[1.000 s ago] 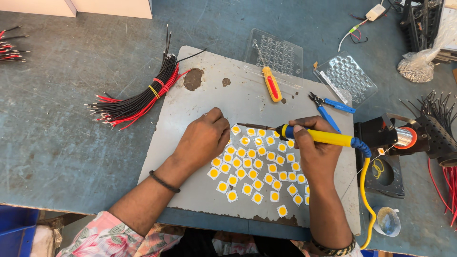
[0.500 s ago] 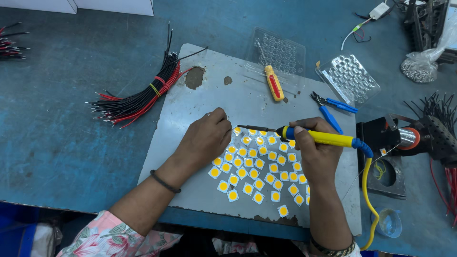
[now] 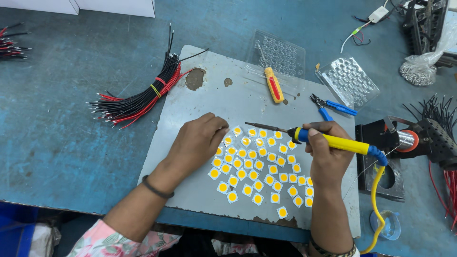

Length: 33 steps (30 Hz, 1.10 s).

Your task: The person uses a soldering iron and solder wire to attach wires to the terminals of multiple small square LED modules arranged on a work surface. The person repeatedly applies solder to each LED's contact points while holding the components steady with the other hand.

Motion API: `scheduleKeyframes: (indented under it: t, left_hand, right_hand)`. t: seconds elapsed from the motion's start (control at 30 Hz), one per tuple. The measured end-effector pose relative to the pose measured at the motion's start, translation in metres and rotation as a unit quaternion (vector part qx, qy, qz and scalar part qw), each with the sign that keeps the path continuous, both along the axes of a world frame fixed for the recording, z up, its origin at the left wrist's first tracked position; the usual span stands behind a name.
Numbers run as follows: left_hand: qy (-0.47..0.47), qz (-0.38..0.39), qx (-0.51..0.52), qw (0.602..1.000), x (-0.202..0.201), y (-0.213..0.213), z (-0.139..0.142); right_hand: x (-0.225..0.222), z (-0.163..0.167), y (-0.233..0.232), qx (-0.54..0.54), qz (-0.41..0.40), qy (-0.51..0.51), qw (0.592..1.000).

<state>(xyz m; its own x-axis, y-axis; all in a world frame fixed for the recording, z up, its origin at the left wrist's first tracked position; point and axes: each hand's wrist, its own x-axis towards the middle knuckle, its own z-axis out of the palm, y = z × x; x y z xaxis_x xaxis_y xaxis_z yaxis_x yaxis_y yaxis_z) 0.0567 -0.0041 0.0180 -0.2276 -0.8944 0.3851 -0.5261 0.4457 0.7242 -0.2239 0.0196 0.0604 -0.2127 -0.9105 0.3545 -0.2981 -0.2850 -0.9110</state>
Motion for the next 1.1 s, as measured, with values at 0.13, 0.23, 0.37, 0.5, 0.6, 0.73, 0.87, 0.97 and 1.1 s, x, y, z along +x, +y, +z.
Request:
scheduleKeyframes:
  t: [0.13,0.23,0.37,0.5,0.6,0.73,0.87,0.97,1.1]
  left_hand:
    - [0.046,-0.025,0.016,0.999,0.004,0.006,0.002]
    - [0.034,-0.033,0.011,0.999,0.003,0.008,0.002]
    - [0.013,-0.047,-0.013,0.999,0.002,0.009,0.001]
    - [0.002,-0.047,-0.002,0.999,0.001,0.009,-0.001]
    - [-0.009,-0.052,-0.011,0.999,-0.001,0.009,-0.003]
    - [-0.017,-0.057,-0.016,0.998,-0.003,0.009,-0.006]
    - [-0.020,-0.056,-0.018,0.998,-0.003,0.008,-0.007]
    - [-0.029,-0.052,-0.012,0.998,-0.005,0.008,-0.008]
    - [-0.034,-0.054,-0.019,0.998,-0.006,0.009,-0.006]
  right_hand:
    - [-0.003,-0.003,0.004,0.012,-0.006,0.014,1.000]
    - [-0.003,-0.005,0.005,0.004,0.009,0.000,1.000]
    - [-0.002,-0.004,0.007,0.011,0.018,0.012,1.000]
    - [0.000,-0.003,0.009,0.022,0.027,0.024,0.999]
    - [0.002,-0.003,0.009,0.026,0.034,0.034,0.999]
    - [0.003,-0.003,0.009,0.019,0.048,0.040,0.998]
    - [0.003,-0.004,0.008,0.019,0.062,0.030,0.997]
    - [0.002,-0.005,0.008,0.017,0.063,0.030,0.997]
    - [0.001,-0.007,0.009,0.018,0.063,0.038,0.997]
